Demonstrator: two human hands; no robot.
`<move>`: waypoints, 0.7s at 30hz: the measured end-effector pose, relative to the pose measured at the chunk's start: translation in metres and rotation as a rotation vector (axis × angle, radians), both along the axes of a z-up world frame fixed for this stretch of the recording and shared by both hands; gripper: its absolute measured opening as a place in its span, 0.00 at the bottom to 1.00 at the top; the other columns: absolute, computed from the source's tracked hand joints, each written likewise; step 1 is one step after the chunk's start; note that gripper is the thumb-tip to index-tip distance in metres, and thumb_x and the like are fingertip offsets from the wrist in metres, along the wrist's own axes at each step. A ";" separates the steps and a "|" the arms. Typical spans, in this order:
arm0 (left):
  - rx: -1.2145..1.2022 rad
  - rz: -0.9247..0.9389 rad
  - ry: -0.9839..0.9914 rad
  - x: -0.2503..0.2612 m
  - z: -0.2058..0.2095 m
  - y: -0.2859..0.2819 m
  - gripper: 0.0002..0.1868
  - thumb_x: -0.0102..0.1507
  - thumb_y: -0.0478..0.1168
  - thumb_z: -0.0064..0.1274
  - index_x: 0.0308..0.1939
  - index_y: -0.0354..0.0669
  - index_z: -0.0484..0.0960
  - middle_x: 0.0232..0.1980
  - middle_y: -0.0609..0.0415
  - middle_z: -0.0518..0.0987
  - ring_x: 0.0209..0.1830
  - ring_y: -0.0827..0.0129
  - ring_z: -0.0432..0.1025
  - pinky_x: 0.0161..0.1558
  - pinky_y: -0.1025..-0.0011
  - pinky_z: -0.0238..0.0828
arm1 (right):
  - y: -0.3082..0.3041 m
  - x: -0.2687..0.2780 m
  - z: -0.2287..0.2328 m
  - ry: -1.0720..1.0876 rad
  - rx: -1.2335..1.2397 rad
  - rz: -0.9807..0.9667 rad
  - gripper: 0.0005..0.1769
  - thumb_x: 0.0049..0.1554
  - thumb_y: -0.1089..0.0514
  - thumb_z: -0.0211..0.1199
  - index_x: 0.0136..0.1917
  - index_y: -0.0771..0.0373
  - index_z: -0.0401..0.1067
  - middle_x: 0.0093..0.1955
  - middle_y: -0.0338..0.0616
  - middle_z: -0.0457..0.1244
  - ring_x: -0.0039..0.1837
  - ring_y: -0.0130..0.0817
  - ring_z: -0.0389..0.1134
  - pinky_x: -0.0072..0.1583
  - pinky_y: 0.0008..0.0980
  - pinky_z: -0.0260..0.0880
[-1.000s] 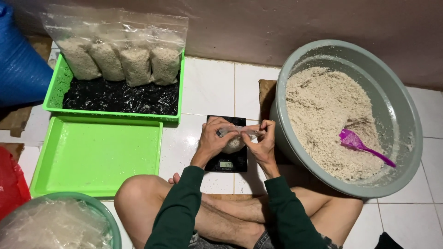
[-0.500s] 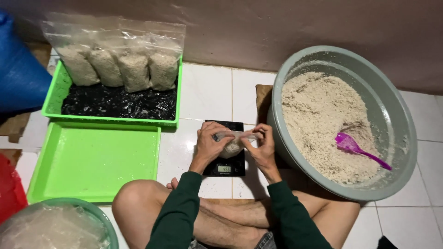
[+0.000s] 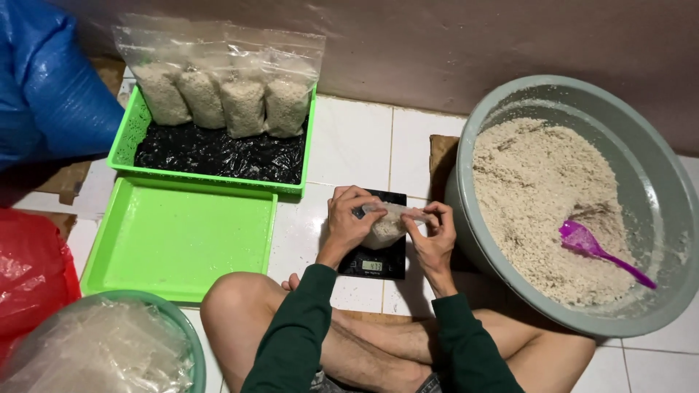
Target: Scooping granular food product from a large basin into small plastic bags and weighing them on a digital scale.
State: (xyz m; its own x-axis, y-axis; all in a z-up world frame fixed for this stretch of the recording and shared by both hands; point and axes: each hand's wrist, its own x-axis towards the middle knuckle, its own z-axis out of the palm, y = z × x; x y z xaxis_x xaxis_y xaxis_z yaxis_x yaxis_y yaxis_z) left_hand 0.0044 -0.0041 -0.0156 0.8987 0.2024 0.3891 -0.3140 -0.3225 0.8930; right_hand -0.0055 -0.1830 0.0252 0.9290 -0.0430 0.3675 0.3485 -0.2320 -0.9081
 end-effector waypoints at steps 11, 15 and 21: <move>0.121 0.034 -0.065 -0.007 0.020 0.020 0.08 0.48 0.46 0.71 0.28 0.61 0.87 0.34 0.64 0.80 0.45 0.62 0.72 0.50 0.62 0.66 | -0.008 -0.012 -0.004 -0.008 0.009 -0.069 0.25 0.47 0.64 0.76 0.52 0.61 0.63 0.41 0.45 0.69 0.48 0.32 0.72 0.61 0.37 0.68; 0.045 0.112 -0.015 -0.010 0.001 0.014 0.08 0.48 0.47 0.72 0.27 0.69 0.87 0.32 0.72 0.81 0.45 0.73 0.71 0.51 0.72 0.63 | -0.006 -0.014 0.002 0.004 0.034 -0.018 0.23 0.48 0.64 0.75 0.51 0.61 0.65 0.40 0.44 0.71 0.48 0.26 0.71 0.60 0.33 0.68; -0.046 0.140 0.034 -0.033 0.030 0.021 0.17 0.55 0.42 0.66 0.49 0.55 0.86 0.38 0.58 0.84 0.43 0.60 0.74 0.45 0.66 0.68 | -0.008 -0.012 -0.002 0.185 0.144 0.022 0.30 0.47 0.62 0.75 0.60 0.61 0.64 0.41 0.46 0.71 0.47 0.26 0.68 0.57 0.28 0.69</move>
State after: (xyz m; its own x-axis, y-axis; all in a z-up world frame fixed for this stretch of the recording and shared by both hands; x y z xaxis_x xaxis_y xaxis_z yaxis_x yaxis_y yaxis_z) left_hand -0.0288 0.0164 0.0143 0.8730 0.3435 0.3463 -0.2383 -0.3191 0.9173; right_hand -0.0178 -0.1909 0.0227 0.9813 -0.0613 0.1827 0.1769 -0.0894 -0.9802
